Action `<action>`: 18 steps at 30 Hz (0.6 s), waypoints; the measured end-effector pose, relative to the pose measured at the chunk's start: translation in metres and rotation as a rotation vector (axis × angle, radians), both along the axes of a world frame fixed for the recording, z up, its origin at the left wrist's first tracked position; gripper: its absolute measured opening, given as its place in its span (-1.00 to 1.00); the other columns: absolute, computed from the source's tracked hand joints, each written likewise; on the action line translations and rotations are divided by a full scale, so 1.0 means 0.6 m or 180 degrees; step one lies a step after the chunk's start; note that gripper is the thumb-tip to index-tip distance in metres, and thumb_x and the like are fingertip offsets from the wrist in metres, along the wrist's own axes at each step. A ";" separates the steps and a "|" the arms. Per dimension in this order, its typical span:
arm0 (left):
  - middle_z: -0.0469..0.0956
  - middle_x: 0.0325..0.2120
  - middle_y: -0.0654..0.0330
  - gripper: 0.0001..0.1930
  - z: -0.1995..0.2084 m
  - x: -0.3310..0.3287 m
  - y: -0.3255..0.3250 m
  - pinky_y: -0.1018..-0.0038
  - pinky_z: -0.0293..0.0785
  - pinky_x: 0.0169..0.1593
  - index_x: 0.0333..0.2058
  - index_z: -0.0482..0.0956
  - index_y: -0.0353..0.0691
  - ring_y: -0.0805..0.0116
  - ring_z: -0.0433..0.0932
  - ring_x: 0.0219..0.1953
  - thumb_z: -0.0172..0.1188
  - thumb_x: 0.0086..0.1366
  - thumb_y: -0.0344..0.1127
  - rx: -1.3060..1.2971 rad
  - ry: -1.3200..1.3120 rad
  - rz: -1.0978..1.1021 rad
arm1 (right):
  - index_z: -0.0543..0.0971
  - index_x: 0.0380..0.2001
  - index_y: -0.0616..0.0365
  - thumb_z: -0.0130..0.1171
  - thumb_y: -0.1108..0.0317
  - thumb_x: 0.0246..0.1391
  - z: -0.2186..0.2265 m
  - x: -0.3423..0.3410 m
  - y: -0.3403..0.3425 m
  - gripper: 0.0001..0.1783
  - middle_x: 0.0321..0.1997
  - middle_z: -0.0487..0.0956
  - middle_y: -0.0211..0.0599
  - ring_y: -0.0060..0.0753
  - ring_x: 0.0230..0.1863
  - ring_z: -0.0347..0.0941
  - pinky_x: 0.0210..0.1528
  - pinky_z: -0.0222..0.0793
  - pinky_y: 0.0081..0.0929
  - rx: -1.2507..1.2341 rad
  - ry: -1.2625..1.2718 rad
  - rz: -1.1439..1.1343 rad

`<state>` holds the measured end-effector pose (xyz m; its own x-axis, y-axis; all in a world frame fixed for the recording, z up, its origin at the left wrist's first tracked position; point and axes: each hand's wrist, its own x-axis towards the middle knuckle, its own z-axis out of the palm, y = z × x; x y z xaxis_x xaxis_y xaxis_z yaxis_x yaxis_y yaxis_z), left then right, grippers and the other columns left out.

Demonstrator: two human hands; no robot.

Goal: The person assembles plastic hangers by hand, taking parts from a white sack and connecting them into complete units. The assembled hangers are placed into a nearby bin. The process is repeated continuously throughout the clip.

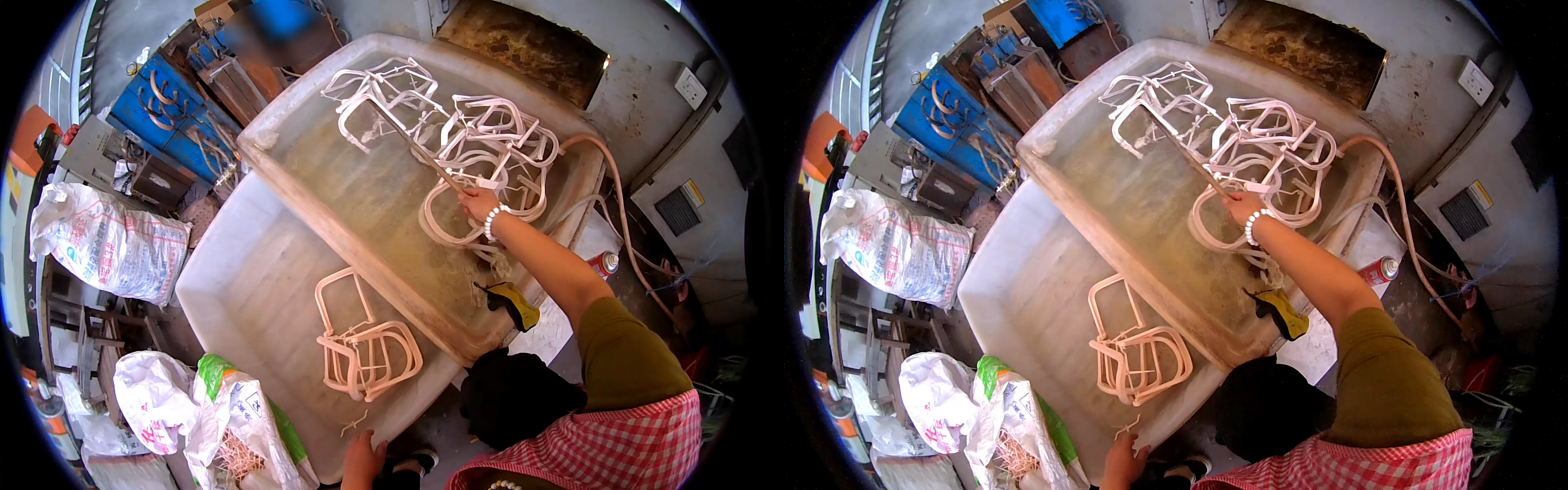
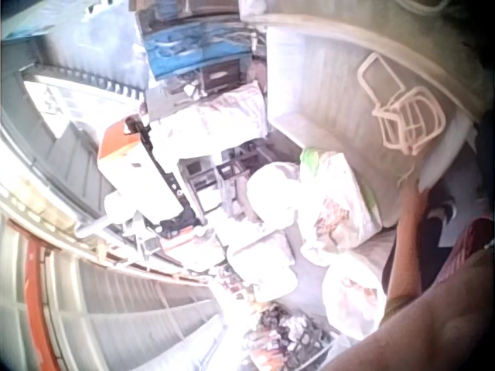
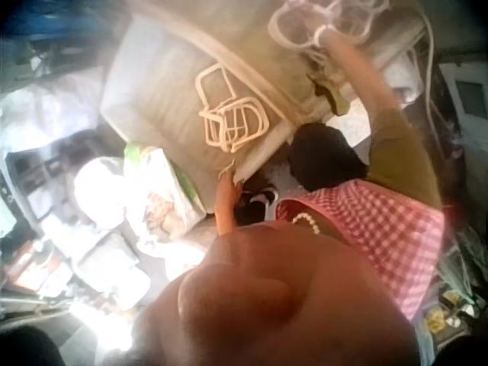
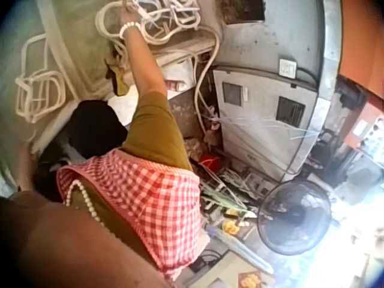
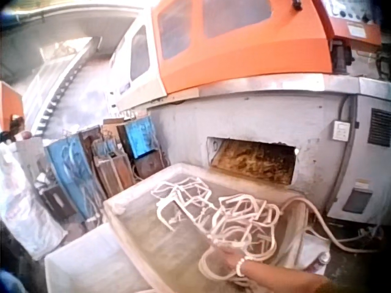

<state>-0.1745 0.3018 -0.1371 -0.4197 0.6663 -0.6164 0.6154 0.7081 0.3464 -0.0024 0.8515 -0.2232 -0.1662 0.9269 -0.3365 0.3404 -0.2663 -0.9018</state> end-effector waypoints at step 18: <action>0.49 -0.17 -0.15 -0.56 0.032 0.003 0.032 0.10 0.39 -0.10 0.01 0.41 -0.23 -0.13 0.47 -0.16 0.17 0.17 -0.20 -0.0030 -0.0049 0.0025 | 0.35 -0.46 0.23 -0.06 0.47 0.15 0.158 -0.028 0.163 -0.89 -0.61 0.37 -0.30 -0.43 -0.65 0.32 -0.59 0.40 -0.43 -0.2274 0.1426 0.0456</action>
